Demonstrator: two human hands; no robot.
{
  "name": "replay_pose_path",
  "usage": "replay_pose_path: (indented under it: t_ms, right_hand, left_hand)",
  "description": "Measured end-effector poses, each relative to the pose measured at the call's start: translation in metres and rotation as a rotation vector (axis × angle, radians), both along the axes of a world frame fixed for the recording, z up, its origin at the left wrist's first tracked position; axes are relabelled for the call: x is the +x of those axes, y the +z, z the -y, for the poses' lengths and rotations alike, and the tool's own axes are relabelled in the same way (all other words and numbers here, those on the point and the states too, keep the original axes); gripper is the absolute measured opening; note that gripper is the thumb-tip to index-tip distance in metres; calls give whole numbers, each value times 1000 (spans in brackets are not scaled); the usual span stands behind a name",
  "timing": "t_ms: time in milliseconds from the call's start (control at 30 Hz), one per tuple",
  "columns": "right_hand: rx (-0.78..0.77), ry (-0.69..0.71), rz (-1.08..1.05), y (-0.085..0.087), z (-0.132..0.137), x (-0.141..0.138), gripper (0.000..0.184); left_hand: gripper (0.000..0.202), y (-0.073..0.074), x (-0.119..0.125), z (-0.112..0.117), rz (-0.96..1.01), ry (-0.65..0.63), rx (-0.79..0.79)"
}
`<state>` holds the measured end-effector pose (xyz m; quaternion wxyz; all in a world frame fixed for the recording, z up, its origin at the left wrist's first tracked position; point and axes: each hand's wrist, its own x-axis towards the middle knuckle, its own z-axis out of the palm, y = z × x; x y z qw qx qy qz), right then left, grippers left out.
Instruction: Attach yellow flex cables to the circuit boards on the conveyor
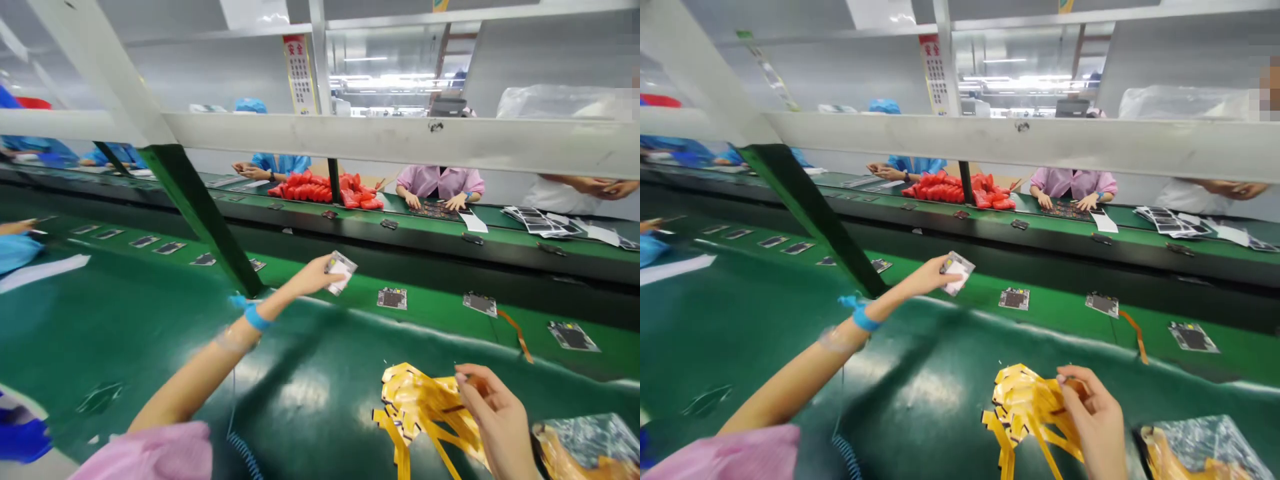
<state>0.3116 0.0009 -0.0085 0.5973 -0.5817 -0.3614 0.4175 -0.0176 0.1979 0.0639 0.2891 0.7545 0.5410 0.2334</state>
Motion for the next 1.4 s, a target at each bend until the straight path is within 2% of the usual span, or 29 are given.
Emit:
replay_pose_path:
  t_ms: [67, 167, 233, 300, 400, 533, 733, 1000, 1067, 1133, 1200, 1233, 1300, 1400]
  right_hand:
    - [0, 67, 74, 7, 6, -13, 37]
    - [24, 153, 201, 8, 13, -25, 32]
    - [34, 148, 263, 5, 17, -26, 28]
    - [33, 133, 306, 1, 20, -24, 26]
    - [42, 120, 339, -4, 22, -18, 23]
    - [60, 112, 388, -5, 25, -15, 20]
    - [81, 67, 453, -4, 29, -17, 17]
    - [56, 88, 470, -6, 24, -19, 19]
    - [89, 129, 525, -7, 24, -17, 16]
    - [182, 212, 614, -7, 25, -14, 10]
    - [242, 267, 650, -6, 28, -10, 5]
    - [233, 278, 615, -4, 29, -7, 2]
    - [151, 305, 429, 0, 31, -4, 16]
    - [27, 352, 87, 7, 32, -4, 34]
  left_hand:
    - [42, -17, 40, 48, 79, -151, -82]
    - [22, -32, 89, 116, 188, -307, -201]
    - [16, -32, 109, 144, 208, -362, -289]
    - [13, -29, 119, 156, 201, -388, -325]
    - [17, -28, 124, 158, 146, -382, -285]
    - [24, -36, 124, 163, 96, -396, -203]
    - [12, -42, 120, 167, 59, -424, -153]
    - [11, -42, 116, 168, 31, -450, -130]
    - [11, -42, 117, 165, 88, -444, -213]
    - [12, -43, 119, 157, 221, -438, -386]
    - [24, -46, 120, 144, 389, -436, -595]
    - [30, -48, 120, 136, 459, -428, -684]
    - [40, -51, 120, 123, 528, -392, -798]
    - [45, -54, 118, 110, 505, -328, -838]
